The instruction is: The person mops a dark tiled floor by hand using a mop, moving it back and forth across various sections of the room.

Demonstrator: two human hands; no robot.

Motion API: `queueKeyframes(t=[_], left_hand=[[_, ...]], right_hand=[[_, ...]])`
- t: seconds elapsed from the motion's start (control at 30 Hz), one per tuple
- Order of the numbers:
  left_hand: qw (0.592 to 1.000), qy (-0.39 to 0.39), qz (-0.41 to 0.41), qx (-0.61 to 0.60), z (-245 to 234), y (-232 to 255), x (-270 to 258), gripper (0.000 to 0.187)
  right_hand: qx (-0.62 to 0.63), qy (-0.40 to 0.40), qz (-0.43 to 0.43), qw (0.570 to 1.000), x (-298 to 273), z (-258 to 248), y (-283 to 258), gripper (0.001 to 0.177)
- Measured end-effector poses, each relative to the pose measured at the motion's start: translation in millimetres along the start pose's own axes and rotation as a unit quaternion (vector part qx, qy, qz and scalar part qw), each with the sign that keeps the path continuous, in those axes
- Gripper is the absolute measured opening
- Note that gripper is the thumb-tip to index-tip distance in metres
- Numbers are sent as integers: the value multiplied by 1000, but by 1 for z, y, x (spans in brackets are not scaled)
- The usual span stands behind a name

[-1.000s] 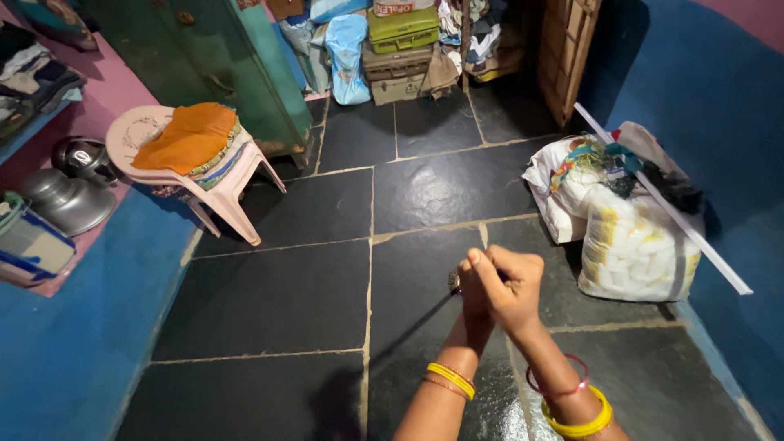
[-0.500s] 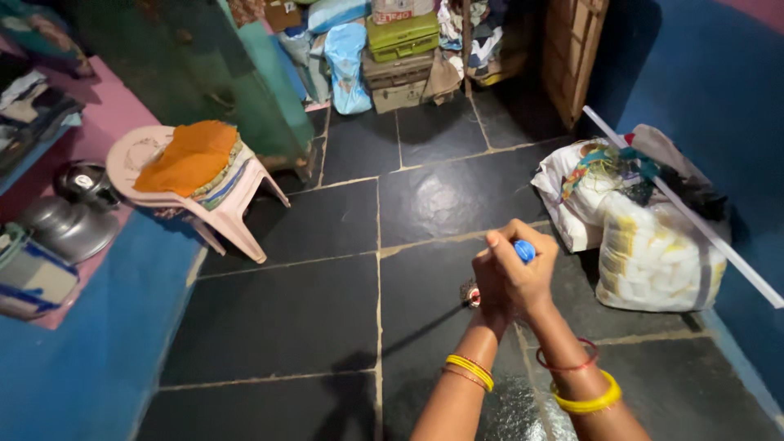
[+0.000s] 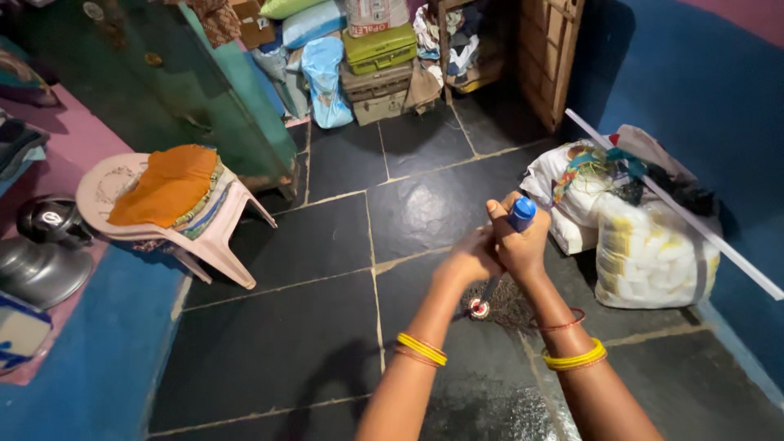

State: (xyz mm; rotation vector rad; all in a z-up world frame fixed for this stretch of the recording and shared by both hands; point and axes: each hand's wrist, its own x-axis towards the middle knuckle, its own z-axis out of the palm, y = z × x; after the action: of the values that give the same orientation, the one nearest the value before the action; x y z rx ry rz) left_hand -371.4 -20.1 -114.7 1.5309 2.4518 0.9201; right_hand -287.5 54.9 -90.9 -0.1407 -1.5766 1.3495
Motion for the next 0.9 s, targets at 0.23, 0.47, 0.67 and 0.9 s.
queueKeyframes(t=[0.23, 0.47, 0.67, 0.9], left_hand=[[946, 255, 104, -170, -110, 70, 4, 33], [968, 227, 68, -87, -107, 106, 45, 18], [907, 381, 123, -128, -78, 106, 66, 15], [865, 450, 172, -141, -76, 102, 96, 23]], right_hand=[[-2, 28, -26, 999, 20, 29, 48, 19], [-22, 26, -41, 999, 25, 47, 77, 18], [-44, 23, -32, 998, 20, 33, 109, 18], [-45, -30, -31, 998, 37, 25, 153, 18]])
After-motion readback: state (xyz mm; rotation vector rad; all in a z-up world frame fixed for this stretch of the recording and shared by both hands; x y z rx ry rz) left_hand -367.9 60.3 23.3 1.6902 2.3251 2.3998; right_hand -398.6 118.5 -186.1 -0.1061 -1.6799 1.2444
